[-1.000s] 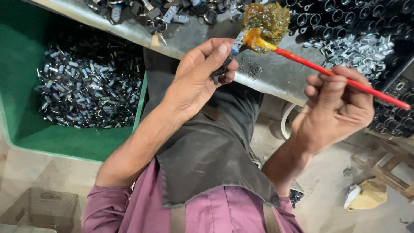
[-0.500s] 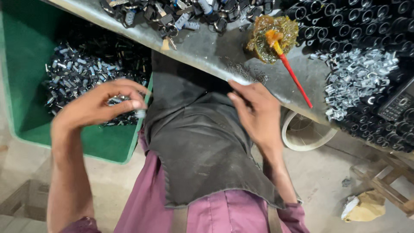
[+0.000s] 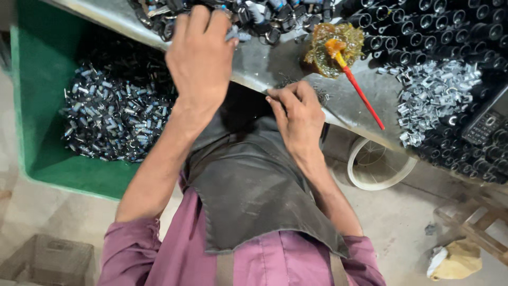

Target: The person repeatedly picks small cylindrical key components from a green bin, applies a yellow substance with a red brush, inserts a metal pin, and places the assembled unit on the table. The process is repeated for multiple units.

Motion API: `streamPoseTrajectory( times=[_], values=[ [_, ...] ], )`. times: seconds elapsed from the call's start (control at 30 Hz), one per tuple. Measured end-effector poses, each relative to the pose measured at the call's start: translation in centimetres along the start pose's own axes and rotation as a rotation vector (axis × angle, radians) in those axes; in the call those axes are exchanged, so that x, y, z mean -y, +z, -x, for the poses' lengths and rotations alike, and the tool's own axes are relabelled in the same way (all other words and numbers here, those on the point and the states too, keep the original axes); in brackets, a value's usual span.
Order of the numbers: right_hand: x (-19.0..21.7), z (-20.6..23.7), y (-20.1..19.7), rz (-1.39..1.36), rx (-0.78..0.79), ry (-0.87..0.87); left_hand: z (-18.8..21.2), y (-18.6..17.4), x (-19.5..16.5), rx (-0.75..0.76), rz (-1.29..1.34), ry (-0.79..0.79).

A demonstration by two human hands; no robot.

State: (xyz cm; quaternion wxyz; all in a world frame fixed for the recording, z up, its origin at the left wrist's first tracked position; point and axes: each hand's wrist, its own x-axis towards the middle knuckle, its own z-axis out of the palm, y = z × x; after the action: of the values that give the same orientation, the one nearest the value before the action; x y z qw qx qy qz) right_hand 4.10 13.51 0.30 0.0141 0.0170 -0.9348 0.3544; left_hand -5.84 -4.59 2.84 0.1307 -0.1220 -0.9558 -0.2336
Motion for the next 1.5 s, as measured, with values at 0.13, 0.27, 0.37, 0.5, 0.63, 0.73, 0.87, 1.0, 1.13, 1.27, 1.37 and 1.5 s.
streamPoseTrajectory(
  times=[0.13, 0.27, 0.37, 0.5, 0.63, 0.73, 0.87, 1.0, 1.13, 1.27, 1.37, 1.5],
  values=[
    [0.4, 0.9, -0.5, -0.248, -0.024, 0.196, 0.8, -2.6, 1.1, -0.139, 0.288, 0.261],
    [1.0, 1.2, -2.0, -0.260, -0.073, 0.192, 2.2, -3.8, -1.1, 0.308, 1.285, -0.329],
    [1.4, 1.4, -3.3, -0.235, -0.059, 0.148, 3.6, -2.9, -2.5, 0.537, 1.075, -0.325],
    [1.5, 1.9, -4.4, -0.193, -0.004, 0.142, 5.2, -1.3, -2.7, 0.633, 0.906, -0.178],
    [1.0, 2.3, -4.3, -0.187, 0.063, 0.092, 5.9, -0.9, -2.4, 0.638, 0.873, -0.229],
    [0.5, 2.6, -3.6, -0.180, 0.018, -0.004, 6.0, -0.7, -2.3, 0.711, 0.870, -0.245],
    [-0.5, 2.5, -2.3, -0.066, -0.110, -0.202, 5.2, -0.3, -2.3, 0.752, 0.803, -0.265],
    [-1.6, 1.6, -0.7, -0.024, -0.230, -0.334, 3.5, 0.4, -2.7, 0.713, 0.683, -0.238],
    [-2.1, 0.9, 0.6, -0.028, -0.273, -0.286, 2.4, 0.9, -3.4, 0.675, 0.566, -0.245],
    [-2.0, 0.6, 0.8, -0.041, -0.302, -0.277, 2.2, 1.3, -3.8, 0.576, 0.557, -0.161],
    [-2.0, 1.0, 0.9, -0.093, -0.293, -0.214, 2.3, 1.5, -4.0, 0.537, 0.502, -0.175],
    [-1.5, 2.2, 0.3, -0.222, -0.276, 0.025, 2.3, 0.0, -4.0, 0.297, 0.385, 0.002]
  ],
)
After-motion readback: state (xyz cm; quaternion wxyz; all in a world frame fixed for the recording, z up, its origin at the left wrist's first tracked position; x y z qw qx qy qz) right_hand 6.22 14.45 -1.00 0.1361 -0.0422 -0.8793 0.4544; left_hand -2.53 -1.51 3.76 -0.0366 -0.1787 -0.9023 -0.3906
